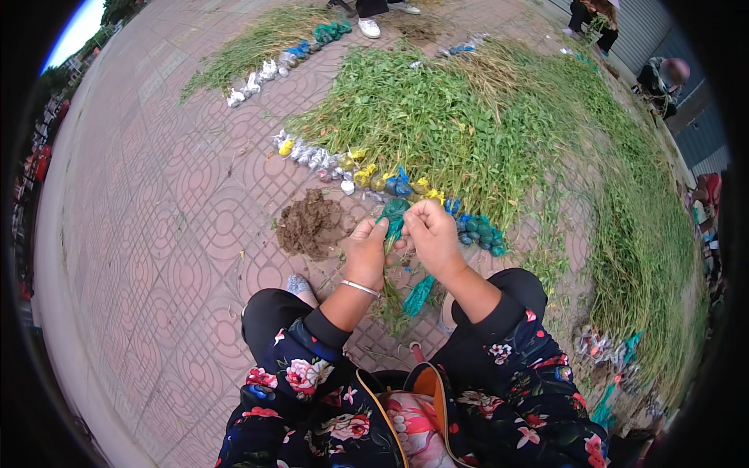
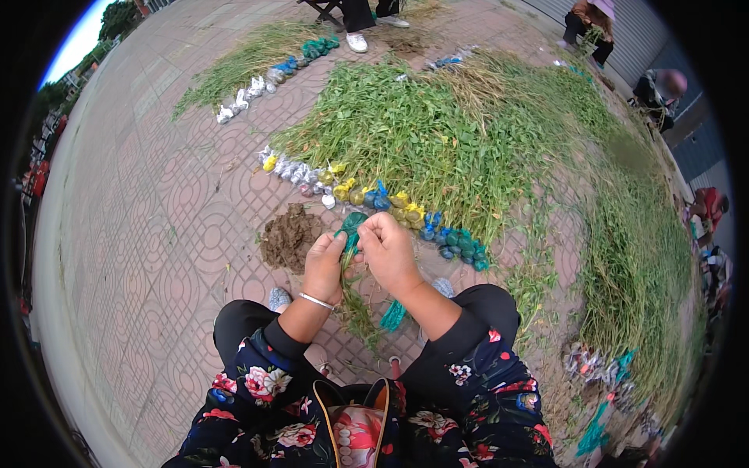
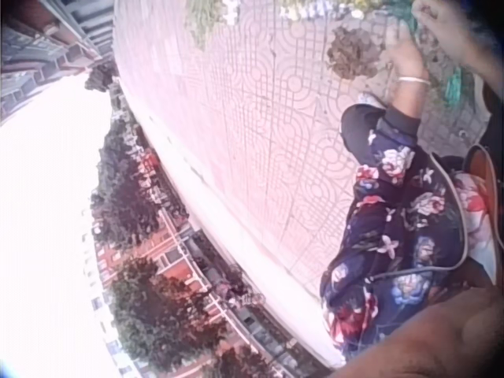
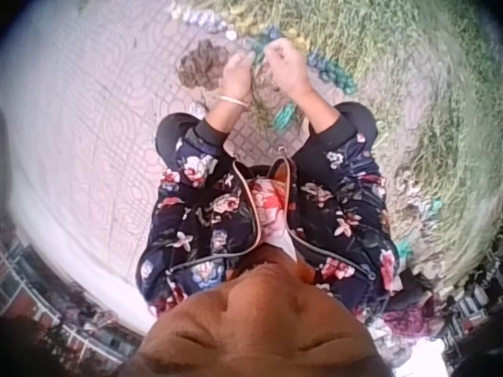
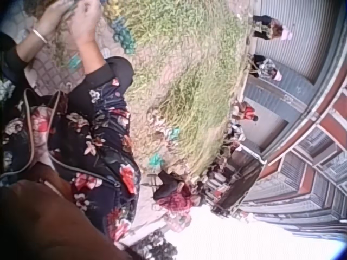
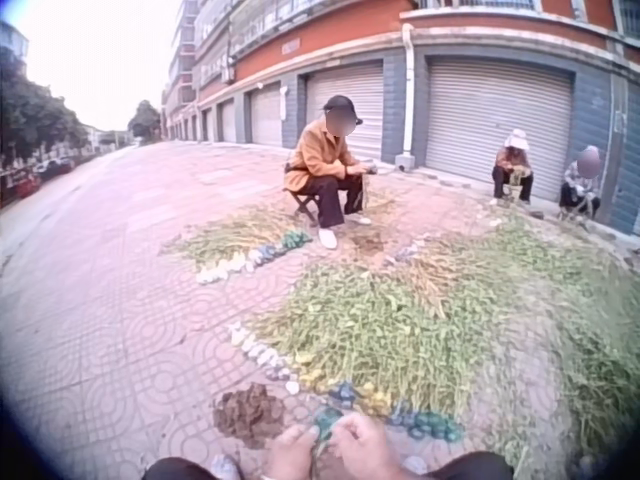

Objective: The person sits on a paved outdoor area and bundles long green plant stems using a green plastic strip. They wrap the strip around the stems and tie it to secure the bundle, then place the finished bundle on the ground. Other people are visible in the background performing similar tasks.

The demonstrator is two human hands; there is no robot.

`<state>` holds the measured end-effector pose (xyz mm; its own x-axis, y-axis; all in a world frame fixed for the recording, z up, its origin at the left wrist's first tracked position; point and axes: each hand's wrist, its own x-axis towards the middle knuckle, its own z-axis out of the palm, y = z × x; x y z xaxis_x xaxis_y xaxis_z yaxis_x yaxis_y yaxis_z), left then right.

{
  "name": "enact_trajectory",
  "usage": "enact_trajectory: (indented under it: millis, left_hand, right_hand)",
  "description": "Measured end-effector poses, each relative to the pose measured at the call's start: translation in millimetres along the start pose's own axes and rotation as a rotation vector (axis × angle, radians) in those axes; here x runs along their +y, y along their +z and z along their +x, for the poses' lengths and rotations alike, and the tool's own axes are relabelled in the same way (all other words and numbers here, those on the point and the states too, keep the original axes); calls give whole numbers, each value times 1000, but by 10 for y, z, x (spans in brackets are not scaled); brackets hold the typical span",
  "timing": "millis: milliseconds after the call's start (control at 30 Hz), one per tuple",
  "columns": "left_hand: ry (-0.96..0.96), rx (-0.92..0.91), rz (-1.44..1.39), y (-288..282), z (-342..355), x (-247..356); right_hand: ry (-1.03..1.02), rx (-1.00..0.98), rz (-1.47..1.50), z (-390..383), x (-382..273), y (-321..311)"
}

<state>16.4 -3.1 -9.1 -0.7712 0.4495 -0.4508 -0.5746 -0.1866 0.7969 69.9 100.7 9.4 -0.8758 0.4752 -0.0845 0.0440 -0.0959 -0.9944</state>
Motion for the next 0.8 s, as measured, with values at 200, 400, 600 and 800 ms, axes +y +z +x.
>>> enact_trajectory:
  millis: [200, 400, 600, 800]
  left_hand:
    - [14, -27, 61, 71, 42, -3]
    - [91, -49, 0, 38, 56, -6]
    - [333, -15, 341, -45, 366, -426]
    - [611, 68, 451, 21, 150, -212]
  right_hand:
    - [-145, 33, -31, 60, 38, -196]
    - [-217, -199, 85, 58, -35, -125]
    - [-55, -254, 160, -6, -77, -142]
    - [-99, -150, 89, -19, -41, -79]
